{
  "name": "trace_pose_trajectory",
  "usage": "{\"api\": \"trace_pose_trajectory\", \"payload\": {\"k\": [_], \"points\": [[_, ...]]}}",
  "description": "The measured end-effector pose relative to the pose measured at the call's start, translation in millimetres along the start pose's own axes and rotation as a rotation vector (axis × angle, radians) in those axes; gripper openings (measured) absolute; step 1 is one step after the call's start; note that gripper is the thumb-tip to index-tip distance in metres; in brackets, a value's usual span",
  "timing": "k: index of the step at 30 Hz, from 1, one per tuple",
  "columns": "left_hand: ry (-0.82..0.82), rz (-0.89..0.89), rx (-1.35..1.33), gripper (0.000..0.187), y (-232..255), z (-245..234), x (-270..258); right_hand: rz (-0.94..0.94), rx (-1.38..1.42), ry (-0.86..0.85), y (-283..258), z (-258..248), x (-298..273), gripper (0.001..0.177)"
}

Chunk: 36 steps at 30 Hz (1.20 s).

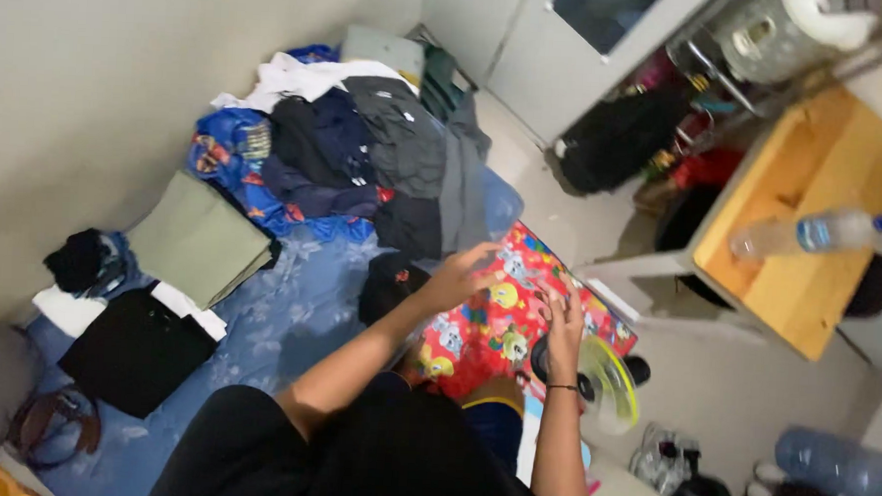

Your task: Folding various items of clothing including trousers and a hoodie on a bed.

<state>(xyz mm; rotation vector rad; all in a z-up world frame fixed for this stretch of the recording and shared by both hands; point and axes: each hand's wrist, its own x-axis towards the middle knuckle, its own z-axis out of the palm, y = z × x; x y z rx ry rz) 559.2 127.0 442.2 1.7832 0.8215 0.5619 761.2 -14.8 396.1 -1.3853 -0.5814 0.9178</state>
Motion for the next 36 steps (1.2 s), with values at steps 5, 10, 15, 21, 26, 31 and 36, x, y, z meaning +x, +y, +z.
{"api": "trace_pose_trajectory", "payload": {"k": [5, 10, 15, 21, 26, 31, 36], "points": [[0.153, 0.109, -0.155, 0.052, -18, -14, 21, 0.049, -0.048, -0.166, -22, 23, 64, 0.05], [0.369, -0.113, -0.248, 0.059, -79, -24, 53, 0.163, -0.065, -0.36, -10, 55, 166, 0.053], [0.667, -0.272, -0.261, 0.06, -73, -25, 84, 0.134, -0.255, -0.683, -9, 100, 254, 0.048], [0.984, -0.302, -0.233, 0.059, -86, -13, 124, 0.202, -0.274, -0.986, 3, 162, 310, 0.044], [1.153, -0.329, -0.267, 0.051, -132, -17, 142, 0.086, -0.42, -1.088, 68, 212, 358, 0.043], [1.166, -0.474, -0.296, 0.054, -274, -16, 179, 0.101, -0.502, -0.977, 178, 241, 427, 0.048], [1.095, -0.626, -0.309, 0.059, -357, -26, 212, 0.223, -0.684, -0.783, 278, 248, 472, 0.057]]}}
